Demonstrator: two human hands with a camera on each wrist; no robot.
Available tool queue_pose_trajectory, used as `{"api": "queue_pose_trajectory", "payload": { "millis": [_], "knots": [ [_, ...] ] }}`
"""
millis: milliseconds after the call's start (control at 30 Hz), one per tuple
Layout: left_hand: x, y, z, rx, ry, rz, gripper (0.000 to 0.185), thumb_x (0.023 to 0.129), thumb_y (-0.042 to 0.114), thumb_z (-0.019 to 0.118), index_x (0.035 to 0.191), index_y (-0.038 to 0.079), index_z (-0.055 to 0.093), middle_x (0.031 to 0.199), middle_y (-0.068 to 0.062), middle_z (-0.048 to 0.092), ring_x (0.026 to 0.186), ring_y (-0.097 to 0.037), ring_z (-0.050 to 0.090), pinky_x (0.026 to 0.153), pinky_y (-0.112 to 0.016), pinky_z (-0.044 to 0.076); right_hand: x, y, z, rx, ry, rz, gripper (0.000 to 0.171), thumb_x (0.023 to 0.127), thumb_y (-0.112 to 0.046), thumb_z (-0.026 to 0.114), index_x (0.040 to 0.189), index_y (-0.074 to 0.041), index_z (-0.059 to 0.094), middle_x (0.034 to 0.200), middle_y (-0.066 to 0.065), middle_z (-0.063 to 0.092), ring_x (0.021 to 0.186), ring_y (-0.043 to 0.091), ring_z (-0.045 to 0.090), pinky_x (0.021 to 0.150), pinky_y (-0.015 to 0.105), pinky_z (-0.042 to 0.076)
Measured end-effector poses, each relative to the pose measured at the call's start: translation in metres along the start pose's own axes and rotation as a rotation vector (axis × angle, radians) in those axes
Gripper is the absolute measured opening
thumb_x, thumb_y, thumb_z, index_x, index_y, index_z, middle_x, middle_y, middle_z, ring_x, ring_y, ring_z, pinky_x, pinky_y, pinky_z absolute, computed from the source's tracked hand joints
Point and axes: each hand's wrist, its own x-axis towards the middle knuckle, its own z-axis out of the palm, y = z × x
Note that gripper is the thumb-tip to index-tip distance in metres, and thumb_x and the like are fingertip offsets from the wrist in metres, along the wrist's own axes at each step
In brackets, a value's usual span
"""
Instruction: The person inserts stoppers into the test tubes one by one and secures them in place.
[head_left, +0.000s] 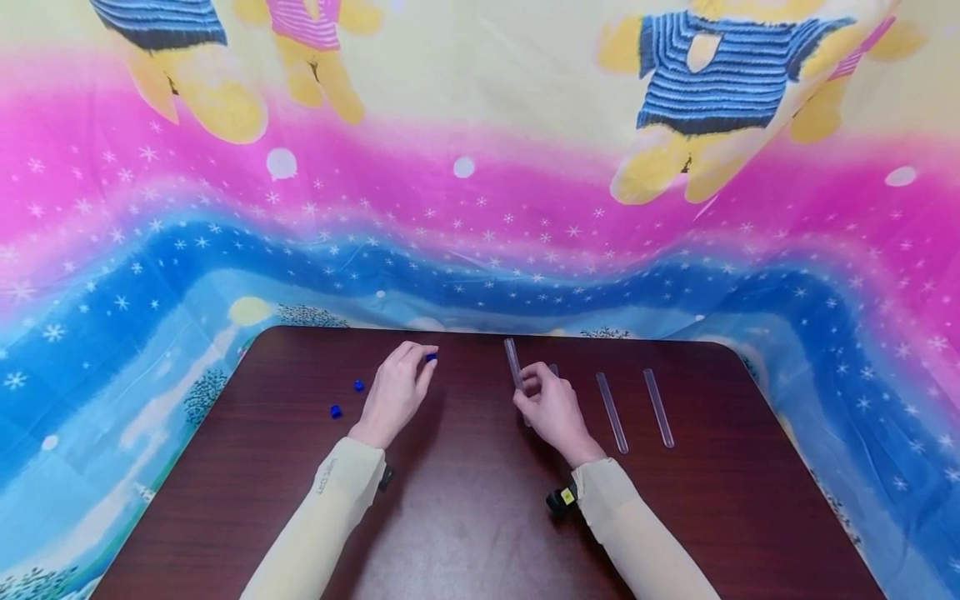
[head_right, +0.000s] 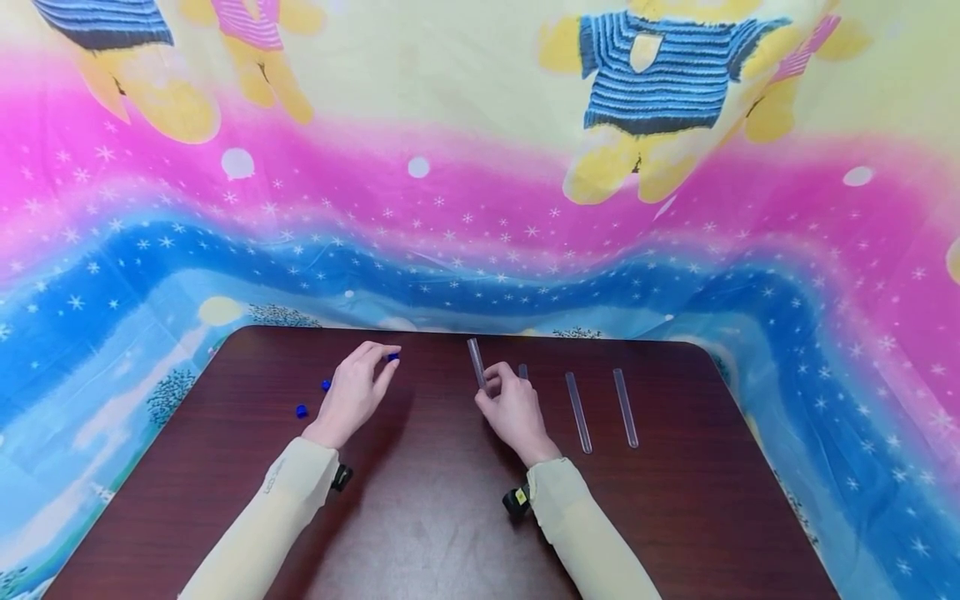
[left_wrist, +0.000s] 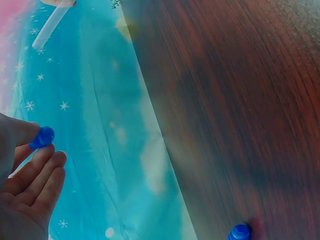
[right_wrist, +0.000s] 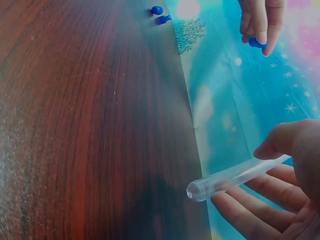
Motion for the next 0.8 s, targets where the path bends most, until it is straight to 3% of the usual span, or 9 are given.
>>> {"api": "queue_pose_trajectory", "payload": {
  "millis": [367,800],
  "knots": [
    [0.004,0.005,0.001,-0.005,0.028,0.024,0.02,0.097,0.008,0.07,0.116,0.001,0.071,0.109,-0.01,0.068,0.101,-0.026,0.066,0.091,-0.04,0.054,-0.001,0.0,0.002,0.029,-0.006,-0.039,0.033,0.09,-0.002,0.072,0.12,-0.013,0.063,0.1,0.005,0.072,0.075,0.012,0.07,0.057,0.031,0.057],
    [0.011,0.011,0.002,-0.01,0.027,0.021,0.02,0.1,0.01,0.067,0.118,0.003,0.07,0.111,-0.009,0.069,0.104,-0.025,0.065,0.091,-0.04,0.053,-0.004,0.001,0.005,0.04,-0.023,-0.073,0.032,0.092,-0.002,0.073,0.121,-0.015,0.066,0.1,0.002,0.071,0.077,0.011,0.071,0.062,0.03,0.058]
  ]
}}
